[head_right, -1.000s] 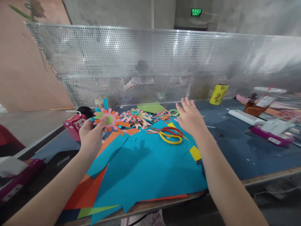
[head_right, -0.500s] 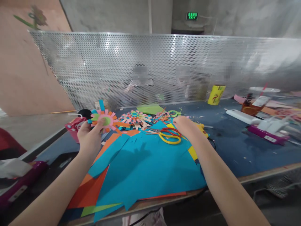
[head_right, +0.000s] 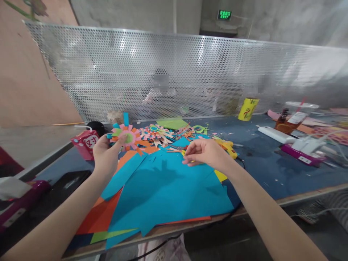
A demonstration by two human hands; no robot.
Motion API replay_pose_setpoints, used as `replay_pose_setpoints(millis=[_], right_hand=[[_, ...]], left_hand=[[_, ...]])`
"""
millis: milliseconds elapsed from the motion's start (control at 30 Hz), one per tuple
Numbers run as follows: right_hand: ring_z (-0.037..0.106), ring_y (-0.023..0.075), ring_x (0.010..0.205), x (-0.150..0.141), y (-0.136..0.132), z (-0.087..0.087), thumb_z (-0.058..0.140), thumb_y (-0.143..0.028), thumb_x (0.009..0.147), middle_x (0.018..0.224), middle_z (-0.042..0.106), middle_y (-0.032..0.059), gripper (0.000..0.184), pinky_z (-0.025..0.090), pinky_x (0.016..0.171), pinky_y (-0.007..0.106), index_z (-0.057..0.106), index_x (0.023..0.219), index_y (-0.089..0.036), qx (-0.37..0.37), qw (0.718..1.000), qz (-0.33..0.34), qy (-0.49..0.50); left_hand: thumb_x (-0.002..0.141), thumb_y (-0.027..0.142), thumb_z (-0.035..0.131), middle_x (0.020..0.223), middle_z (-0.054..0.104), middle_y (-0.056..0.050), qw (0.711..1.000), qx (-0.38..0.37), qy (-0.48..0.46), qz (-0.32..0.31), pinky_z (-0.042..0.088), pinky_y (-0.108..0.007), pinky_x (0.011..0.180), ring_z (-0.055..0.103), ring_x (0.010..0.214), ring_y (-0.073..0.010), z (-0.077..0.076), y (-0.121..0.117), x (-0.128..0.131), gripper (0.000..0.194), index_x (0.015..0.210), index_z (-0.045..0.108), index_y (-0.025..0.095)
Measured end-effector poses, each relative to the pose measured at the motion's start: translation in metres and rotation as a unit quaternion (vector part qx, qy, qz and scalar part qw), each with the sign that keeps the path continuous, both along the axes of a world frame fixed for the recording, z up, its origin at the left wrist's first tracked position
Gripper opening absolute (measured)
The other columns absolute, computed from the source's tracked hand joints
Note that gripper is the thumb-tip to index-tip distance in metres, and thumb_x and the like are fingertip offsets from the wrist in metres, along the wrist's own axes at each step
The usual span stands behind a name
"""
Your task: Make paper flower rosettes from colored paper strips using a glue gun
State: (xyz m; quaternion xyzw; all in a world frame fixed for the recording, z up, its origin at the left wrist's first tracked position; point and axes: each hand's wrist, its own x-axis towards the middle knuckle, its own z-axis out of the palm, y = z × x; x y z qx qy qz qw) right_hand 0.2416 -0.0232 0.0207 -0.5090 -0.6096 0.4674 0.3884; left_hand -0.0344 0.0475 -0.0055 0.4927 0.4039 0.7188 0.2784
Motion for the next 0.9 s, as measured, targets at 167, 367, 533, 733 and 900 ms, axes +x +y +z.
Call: replay_pose_setpoints(millis=[167,367,533,733,900], right_hand=[[0.051,0.0080,0.035,-0.007,-0.006,-0.005,0.069,-0.039,0.063,0.052,0.059,-0.0025,0.026,0.040,0.037,0.020,0.056,0.068,-0.017,0.034,0.990,0.023,-0.135],[0.052,0.0092,0.049,-0.006,-0.007,-0.006,0.051,-0.042,0.079,0.052,0.056,-0.0015,0.029,0.042,0.050,0.022,0.063,0.068,-0.018,0.107,0.967,0.033,-0.228],[0.062,0.0162,0.090,-0.007,-0.006,-0.012,0.054,-0.038,0.078,0.097,0.066,0.0031,0.029,0.051,0.077,0.030,0.063,0.101,-0.024,0.000,0.990,0.099,-0.101],[0.057,0.0111,0.044,-0.017,-0.007,-0.015,0.062,-0.041,0.071,0.062,0.063,0.0011,0.026,0.046,0.044,0.023,0.064,0.079,-0.017,-0.022,0.985,0.077,-0.152],[0.059,0.0145,0.076,-0.019,-0.003,-0.014,0.066,-0.033,0.067,0.076,0.060,0.0005,0.020,0.048,0.069,0.026,0.063,0.082,-0.021,0.159,0.961,0.039,-0.224]], left_hand=[[0.059,0.029,0.071,0.062,0.056,0.002,1.000,-0.001,0.002,-0.004,0.041,-0.018,0.046,0.049,0.050,-0.0076,0.000,-0.002,0.001,0.021,0.070,0.059,0.017],[0.059,0.029,0.072,0.060,0.054,0.003,1.000,-0.005,-0.008,-0.006,0.038,-0.018,0.046,0.047,0.048,-0.0069,-0.001,-0.003,0.001,0.021,0.068,0.058,0.017],[0.060,0.029,0.071,0.056,0.052,0.004,1.000,-0.003,0.004,-0.002,0.035,-0.018,0.044,0.044,0.047,-0.0065,-0.003,-0.001,0.001,0.020,0.064,0.056,0.017],[0.059,0.027,0.072,0.058,0.054,0.004,1.000,0.000,-0.014,-0.025,0.039,-0.018,0.048,0.048,0.050,-0.0071,-0.004,-0.001,0.002,0.020,0.066,0.057,0.016],[0.059,0.028,0.072,0.058,0.055,0.003,0.996,-0.018,-0.016,-0.090,0.038,-0.018,0.044,0.047,0.046,-0.0064,-0.004,-0.005,0.007,0.021,0.068,0.058,0.015]])
